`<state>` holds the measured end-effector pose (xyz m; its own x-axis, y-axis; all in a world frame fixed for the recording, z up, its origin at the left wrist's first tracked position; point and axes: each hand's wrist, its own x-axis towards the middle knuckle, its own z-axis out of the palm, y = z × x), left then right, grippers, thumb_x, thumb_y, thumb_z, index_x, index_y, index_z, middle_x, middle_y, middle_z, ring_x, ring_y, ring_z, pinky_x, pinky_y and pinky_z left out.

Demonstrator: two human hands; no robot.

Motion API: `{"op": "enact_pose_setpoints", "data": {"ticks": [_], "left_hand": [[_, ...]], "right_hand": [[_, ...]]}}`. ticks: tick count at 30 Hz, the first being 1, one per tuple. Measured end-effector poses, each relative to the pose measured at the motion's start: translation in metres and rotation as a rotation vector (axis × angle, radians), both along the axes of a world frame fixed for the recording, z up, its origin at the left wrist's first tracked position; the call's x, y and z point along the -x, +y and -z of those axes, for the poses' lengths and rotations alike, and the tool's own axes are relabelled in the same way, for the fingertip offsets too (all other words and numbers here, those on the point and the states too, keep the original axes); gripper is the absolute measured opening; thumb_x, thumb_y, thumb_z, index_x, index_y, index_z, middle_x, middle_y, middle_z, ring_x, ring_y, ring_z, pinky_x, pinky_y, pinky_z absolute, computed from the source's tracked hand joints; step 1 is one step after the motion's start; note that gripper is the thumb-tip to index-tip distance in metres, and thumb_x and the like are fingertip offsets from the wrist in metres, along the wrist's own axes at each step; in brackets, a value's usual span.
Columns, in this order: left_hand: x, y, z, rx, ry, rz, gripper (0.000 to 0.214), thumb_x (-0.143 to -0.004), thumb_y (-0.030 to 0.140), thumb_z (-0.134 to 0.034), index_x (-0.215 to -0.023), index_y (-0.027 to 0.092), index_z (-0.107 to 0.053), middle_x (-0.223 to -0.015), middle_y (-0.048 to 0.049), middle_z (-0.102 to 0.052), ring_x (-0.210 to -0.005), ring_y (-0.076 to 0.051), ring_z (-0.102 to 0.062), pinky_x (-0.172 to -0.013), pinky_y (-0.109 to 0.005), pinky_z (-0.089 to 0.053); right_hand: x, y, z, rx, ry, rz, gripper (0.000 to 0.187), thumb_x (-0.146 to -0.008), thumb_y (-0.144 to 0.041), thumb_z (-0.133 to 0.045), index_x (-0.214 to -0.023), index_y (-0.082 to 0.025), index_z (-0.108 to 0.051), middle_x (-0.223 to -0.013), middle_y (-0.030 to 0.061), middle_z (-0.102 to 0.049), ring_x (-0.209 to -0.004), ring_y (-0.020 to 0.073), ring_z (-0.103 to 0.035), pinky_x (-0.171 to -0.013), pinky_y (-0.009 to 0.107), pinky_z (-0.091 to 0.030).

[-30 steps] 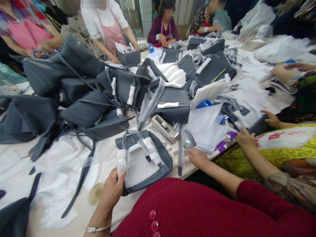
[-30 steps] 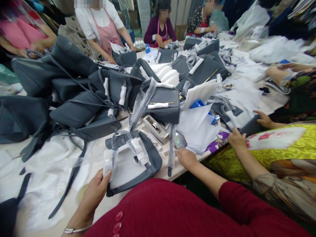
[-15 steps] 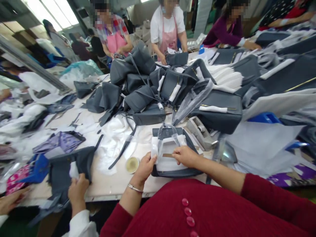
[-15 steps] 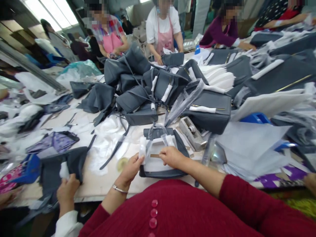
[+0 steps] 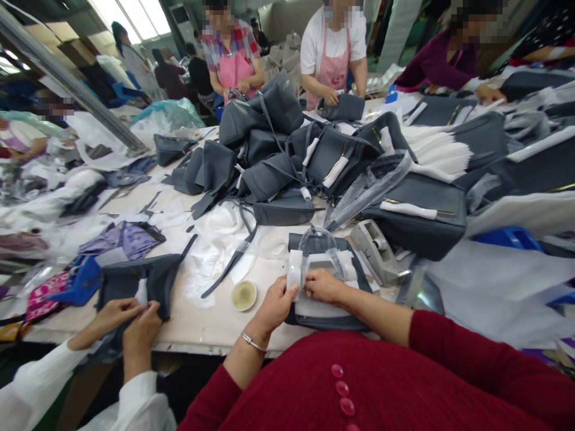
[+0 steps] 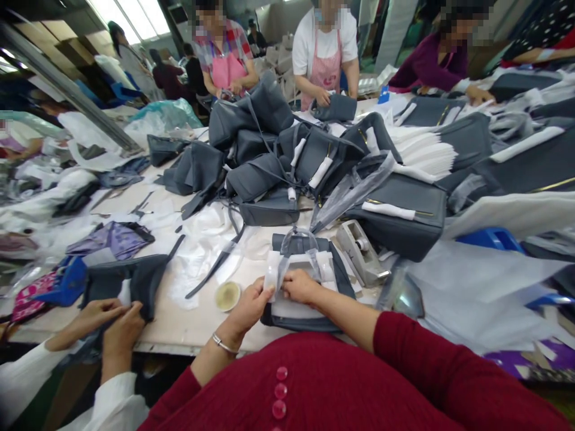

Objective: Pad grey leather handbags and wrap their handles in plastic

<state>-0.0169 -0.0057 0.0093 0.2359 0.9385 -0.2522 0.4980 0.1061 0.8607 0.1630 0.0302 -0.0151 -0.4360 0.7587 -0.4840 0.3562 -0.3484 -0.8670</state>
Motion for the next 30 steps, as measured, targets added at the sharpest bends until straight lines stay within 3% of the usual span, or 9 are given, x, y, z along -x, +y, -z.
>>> {"op": "enact_pose_setpoints", "data": {"ticks": [2, 6, 12, 16, 23, 27, 30], "left_hand": [[-0.003, -0.001, 0.0, -0.048, 0.042, -0.011, 0.036, -0.09, 0.036, -0.048, -0.113, 0.015, -0.065, -0.122, -0.0119, -0.062, -0.116, -0.024, -0.054, -0.103, -0.037, -0.041], [-0.009, -0.005, 0.004, -0.148, 0.076, -0.037, 0.025, -0.088, 0.029, -0.051, -0.101, 0.016, -0.067, -0.129, -0.0132, -0.056, -0.125, -0.024, -0.047, -0.11, -0.041, -0.035], [-0.02, -0.009, 0.007, -0.184, 0.14, -0.061, 0.023, -0.084, 0.023, -0.05, -0.098, 0.013, -0.065, -0.127, -0.017, -0.054, -0.124, -0.026, -0.047, -0.11, -0.042, -0.035], [-0.025, -0.012, 0.01, -0.162, 0.155, -0.126, 0.022, -0.084, 0.031, -0.054, -0.094, 0.015, -0.066, -0.111, -0.0131, -0.062, -0.11, -0.025, -0.055, -0.101, -0.038, -0.042], [-0.025, -0.011, 0.01, 0.008, 0.087, -0.224, 0.031, -0.08, 0.046, -0.061, -0.082, 0.016, -0.069, -0.087, -0.0046, -0.066, -0.083, -0.019, -0.059, -0.078, -0.029, -0.045], [-0.02, -0.009, 0.012, 0.013, 0.047, -0.216, 0.03, -0.08, 0.045, -0.061, -0.076, 0.017, -0.07, -0.089, -0.004, -0.067, -0.084, -0.018, -0.059, -0.08, -0.028, -0.045], [-0.019, -0.008, 0.014, 0.014, 0.031, -0.233, 0.032, -0.077, 0.047, -0.064, -0.073, 0.016, -0.07, -0.094, -0.0055, -0.067, -0.089, -0.02, -0.059, -0.082, -0.028, -0.045]], "right_hand": [[0.0, -0.004, 0.008, 0.219, 0.218, 0.087, 0.007, -0.068, -0.021, -0.057, -0.07, -0.017, -0.062, -0.047, -0.0056, -0.049, -0.041, 0.0076, -0.037, -0.045, 0.02, -0.027], [0.0, -0.013, 0.007, 0.505, 0.627, 0.183, 0.023, -0.06, -0.022, -0.069, -0.081, -0.015, -0.063, -0.062, -0.0023, -0.057, -0.056, 0.0089, -0.049, -0.05, 0.019, -0.035], [0.015, -0.021, 0.002, 0.519, 0.605, 0.476, 0.03, -0.057, -0.026, -0.08, -0.077, -0.016, -0.061, -0.063, -0.0026, -0.059, -0.058, 0.01, -0.052, -0.055, 0.021, -0.041], [0.018, -0.023, 0.006, 0.535, 0.603, 0.532, 0.023, -0.059, -0.022, -0.077, -0.077, -0.016, -0.063, -0.069, 0.0006, -0.065, -0.062, 0.0121, -0.056, -0.059, 0.023, -0.046], [0.011, -0.019, 0.009, 0.572, 0.587, 0.498, 0.013, -0.07, -0.022, -0.068, -0.079, -0.015, -0.064, -0.074, 0.0036, -0.066, -0.063, 0.0135, -0.058, -0.059, 0.025, -0.048], [-0.006, -0.015, -0.004, 0.606, 0.54, 0.34, 0.018, -0.071, -0.027, -0.073, -0.079, -0.015, -0.063, -0.07, 0.002, -0.063, -0.06, 0.0102, -0.056, -0.052, 0.02, -0.044], [-0.022, -0.014, -0.01, 0.534, 0.382, 0.224, 0.023, -0.069, -0.03, -0.075, -0.08, -0.014, -0.064, -0.069, 0.0011, -0.061, -0.049, 0.0064, -0.048, -0.041, 0.017, -0.035]]}}
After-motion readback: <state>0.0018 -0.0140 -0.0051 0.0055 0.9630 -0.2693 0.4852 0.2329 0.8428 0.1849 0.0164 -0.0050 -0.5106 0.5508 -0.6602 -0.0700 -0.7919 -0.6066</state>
